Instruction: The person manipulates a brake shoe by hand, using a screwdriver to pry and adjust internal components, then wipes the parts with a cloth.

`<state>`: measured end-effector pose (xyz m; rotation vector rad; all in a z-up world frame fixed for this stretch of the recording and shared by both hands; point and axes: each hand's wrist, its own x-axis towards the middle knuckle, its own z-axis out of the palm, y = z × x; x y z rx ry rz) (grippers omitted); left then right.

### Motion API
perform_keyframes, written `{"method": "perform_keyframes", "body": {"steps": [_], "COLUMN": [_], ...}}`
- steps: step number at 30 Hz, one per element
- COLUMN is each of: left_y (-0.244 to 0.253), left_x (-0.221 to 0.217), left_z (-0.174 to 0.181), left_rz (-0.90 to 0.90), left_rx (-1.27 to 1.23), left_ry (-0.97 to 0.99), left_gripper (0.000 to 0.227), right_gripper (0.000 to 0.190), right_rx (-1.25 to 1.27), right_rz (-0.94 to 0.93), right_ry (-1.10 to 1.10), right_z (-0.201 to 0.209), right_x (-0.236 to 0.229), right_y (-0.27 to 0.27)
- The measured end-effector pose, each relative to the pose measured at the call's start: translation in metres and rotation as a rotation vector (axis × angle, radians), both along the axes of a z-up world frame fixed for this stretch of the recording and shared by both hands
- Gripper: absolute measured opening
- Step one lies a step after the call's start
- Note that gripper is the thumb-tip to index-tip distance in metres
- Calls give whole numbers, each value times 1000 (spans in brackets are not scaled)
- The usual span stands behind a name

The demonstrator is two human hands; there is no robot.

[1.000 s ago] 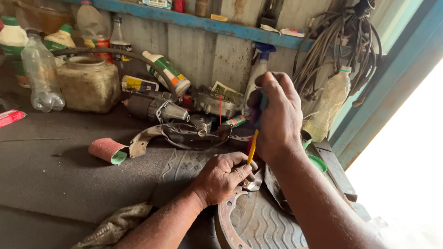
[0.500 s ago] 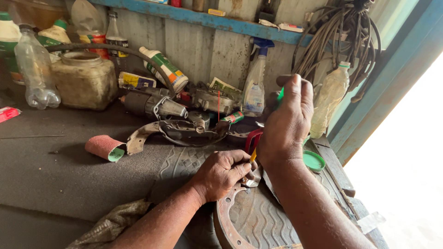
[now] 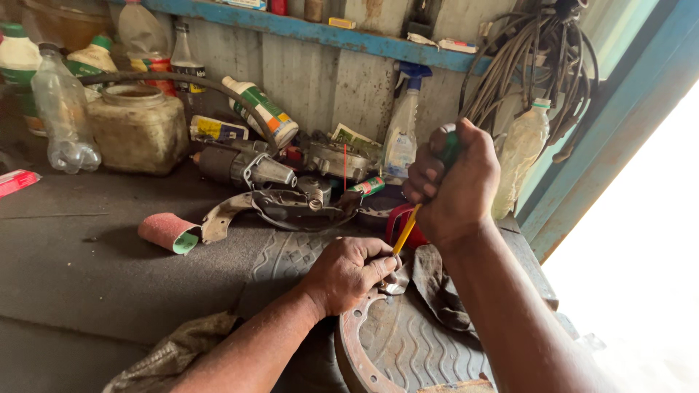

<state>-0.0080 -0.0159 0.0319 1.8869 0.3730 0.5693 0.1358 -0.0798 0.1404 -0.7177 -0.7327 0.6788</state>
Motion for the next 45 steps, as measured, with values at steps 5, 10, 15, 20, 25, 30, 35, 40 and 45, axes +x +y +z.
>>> {"method": "perform_keyframes", "body": {"steps": [5, 10, 15, 20, 25, 30, 35, 40, 45], "left_y": [1, 8, 17, 19, 21, 21, 17, 16, 27], "left_x": [6, 9, 21, 26, 32, 31, 21, 17, 23], "left_z": [-1, -16, -27, -29, -32, -31, -22, -20, -30], "left_rz": [4, -24, -82, -38, -33, -34, -8, -126, -257], "left_rx": [-27, 147, -145, 5, -114, -157, -27, -111, -370], "left_ry": [24, -16, -33, 86, 101, 83, 95, 4, -154], "left_gripper": [24, 27, 29, 26, 24, 23, 23, 31, 36], "right_gripper": [33, 34, 34, 33, 32, 31, 34, 35, 42], "right_rx": [-120, -217, -267, -320, -316, -353, -325, -167, -154], "right_rz": [-131, -226, -219, -266, -202, -147, -189, -382, -464], "right_ry": [203, 303, 272, 333, 342, 332, 311, -9, 98], "right_z": [-6, -16, -26, -37, -43, -42, -35, -19, -2], "right_x": [16, 36, 51, 63, 69, 69, 58, 23, 15], "right_y": [12, 26, 47, 55, 62, 68, 57, 36, -6]}}
